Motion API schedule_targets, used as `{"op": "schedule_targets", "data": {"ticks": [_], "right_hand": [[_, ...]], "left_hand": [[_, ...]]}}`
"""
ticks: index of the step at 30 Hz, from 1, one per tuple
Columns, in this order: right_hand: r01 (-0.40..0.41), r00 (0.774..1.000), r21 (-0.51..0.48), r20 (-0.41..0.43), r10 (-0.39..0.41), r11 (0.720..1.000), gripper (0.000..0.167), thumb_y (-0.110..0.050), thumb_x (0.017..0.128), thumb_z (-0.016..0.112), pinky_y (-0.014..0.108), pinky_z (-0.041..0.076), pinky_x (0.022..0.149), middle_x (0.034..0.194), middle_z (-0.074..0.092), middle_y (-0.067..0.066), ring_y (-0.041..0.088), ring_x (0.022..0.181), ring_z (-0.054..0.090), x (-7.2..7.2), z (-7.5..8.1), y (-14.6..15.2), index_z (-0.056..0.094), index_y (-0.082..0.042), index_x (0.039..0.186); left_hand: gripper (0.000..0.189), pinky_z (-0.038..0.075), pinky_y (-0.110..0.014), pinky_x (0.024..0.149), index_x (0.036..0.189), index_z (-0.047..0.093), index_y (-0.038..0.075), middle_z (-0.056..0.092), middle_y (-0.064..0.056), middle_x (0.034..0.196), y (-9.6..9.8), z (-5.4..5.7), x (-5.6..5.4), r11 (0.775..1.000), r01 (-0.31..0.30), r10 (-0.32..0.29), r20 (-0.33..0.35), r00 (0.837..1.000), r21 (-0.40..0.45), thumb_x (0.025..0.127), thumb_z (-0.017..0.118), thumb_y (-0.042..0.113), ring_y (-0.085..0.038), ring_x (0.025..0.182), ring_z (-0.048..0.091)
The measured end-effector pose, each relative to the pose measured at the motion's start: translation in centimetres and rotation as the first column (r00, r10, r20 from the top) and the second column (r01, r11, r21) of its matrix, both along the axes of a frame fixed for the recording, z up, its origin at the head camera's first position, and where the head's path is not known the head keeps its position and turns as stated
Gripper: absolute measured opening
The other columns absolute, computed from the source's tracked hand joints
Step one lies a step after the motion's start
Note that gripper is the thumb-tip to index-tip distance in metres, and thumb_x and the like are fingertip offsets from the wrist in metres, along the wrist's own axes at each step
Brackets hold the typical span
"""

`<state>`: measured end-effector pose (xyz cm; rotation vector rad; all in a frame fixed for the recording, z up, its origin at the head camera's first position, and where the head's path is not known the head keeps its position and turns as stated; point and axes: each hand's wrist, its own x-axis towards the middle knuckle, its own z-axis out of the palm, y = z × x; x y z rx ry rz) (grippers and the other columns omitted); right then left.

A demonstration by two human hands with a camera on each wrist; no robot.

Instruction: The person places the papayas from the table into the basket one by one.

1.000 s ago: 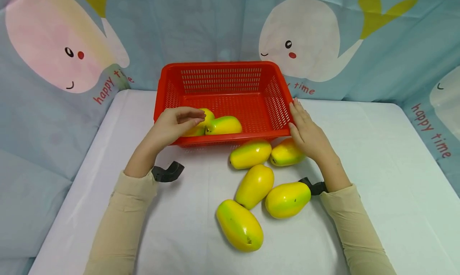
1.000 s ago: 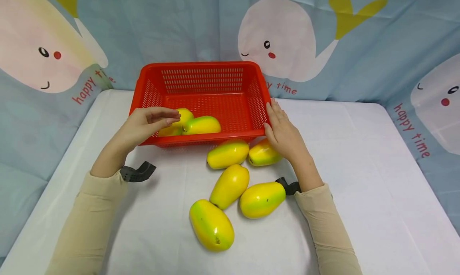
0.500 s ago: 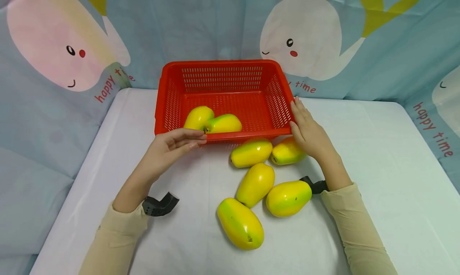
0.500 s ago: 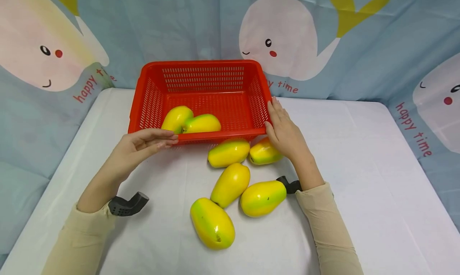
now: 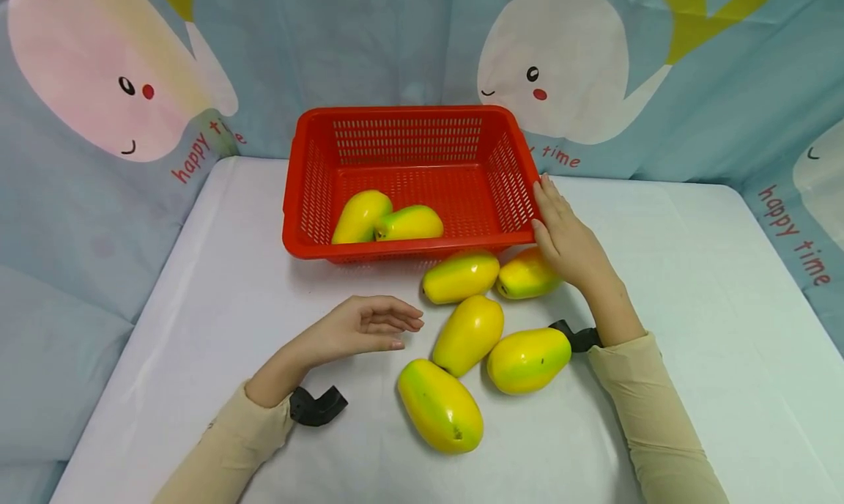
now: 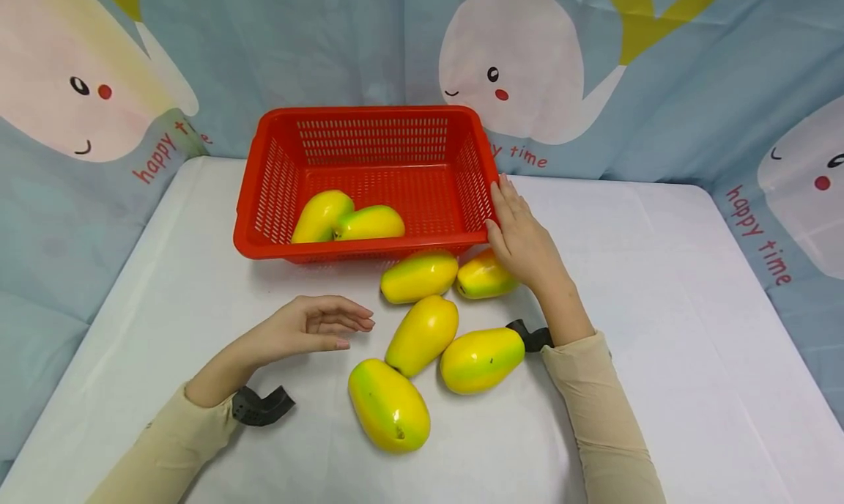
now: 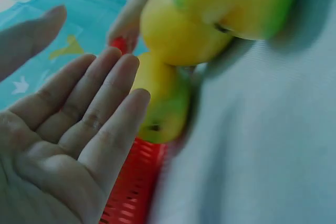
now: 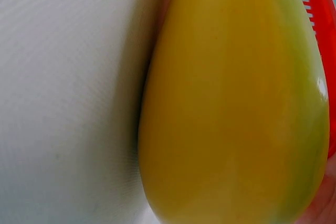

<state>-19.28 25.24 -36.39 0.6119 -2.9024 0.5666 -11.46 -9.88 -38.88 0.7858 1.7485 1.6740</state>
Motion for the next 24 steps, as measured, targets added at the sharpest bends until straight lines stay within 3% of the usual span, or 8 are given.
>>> {"op": "schedule_targets", "data": {"ticks": [5, 10, 16, 20, 24], "right_hand": [[-0.005, 1.0, -0.001, -0.003, 0.005, 1.0, 0.056, -0.025, 0.102, 0.03, 0.042, 0.014, 0.115, 0.157, 0.006, 0.012, 0.026, 0.143, 0.01, 0.0, 0.0, 0.1, 0.013, -0.002, 0.15], [0.0, 1.0, -0.002, 0.002, 0.0, 1.0, 0.057, -0.026, 0.102, 0.031, 0.042, 0.015, 0.114, 0.157, 0.006, 0.011, 0.025, 0.143, 0.01, -0.1, 0.1, 0.0, 0.013, -0.003, 0.15], [0.004, 1.0, -0.002, 0.008, -0.004, 1.0, 0.057, -0.026, 0.102, 0.03, 0.042, 0.015, 0.114, 0.158, 0.005, 0.009, 0.025, 0.143, 0.009, -0.1, 0.0, 0.0, 0.012, -0.003, 0.151], [0.007, 1.0, 0.001, 0.005, -0.007, 1.0, 0.057, -0.025, 0.101, 0.03, 0.042, 0.015, 0.114, 0.157, 0.005, 0.009, 0.024, 0.143, 0.009, -0.1, 0.0, 0.0, 0.013, -0.003, 0.15], [0.005, 1.0, 0.002, 0.001, -0.005, 1.0, 0.056, -0.025, 0.101, 0.03, 0.041, 0.014, 0.115, 0.157, 0.005, 0.009, 0.023, 0.143, 0.009, 0.0, 0.0, 0.0, 0.013, -0.002, 0.15]], "left_hand": [[0.041, 0.046, -0.041, 0.096, 0.124, 0.054, -0.007, 0.058, -0.022, 0.121, 0.3, -1.2, -0.1, 0.998, 0.061, -0.061, -0.002, 0.998, -0.023, 0.086, 0.067, 0.002, -0.034, 0.113, 0.056], [0.043, 0.045, -0.033, 0.097, 0.123, 0.056, -0.004, 0.059, -0.017, 0.122, 0.8, -2.0, 0.1, 0.988, 0.134, -0.135, 0.004, 0.991, -0.075, 0.083, 0.07, 0.002, -0.028, 0.114, 0.056], [0.052, 0.039, -0.027, 0.102, 0.128, 0.056, 0.006, 0.058, -0.004, 0.128, 1.0, -2.4, 0.5, 0.95, 0.226, -0.247, -0.076, 0.966, -0.216, 0.08, 0.075, 0.012, -0.015, 0.118, 0.053], [0.054, 0.036, -0.029, 0.104, 0.129, 0.056, 0.013, 0.057, 0.004, 0.128, 1.0, -2.4, 0.6, 0.926, 0.237, -0.287, -0.139, 0.948, -0.292, 0.079, 0.077, 0.018, -0.01, 0.119, 0.05], [0.054, 0.035, -0.031, 0.105, 0.128, 0.057, 0.016, 0.056, 0.008, 0.127, 1.0, -2.5, 0.6, 0.915, 0.25, -0.313, -0.165, 0.935, -0.317, 0.079, 0.077, 0.021, -0.009, 0.12, 0.048]]}}
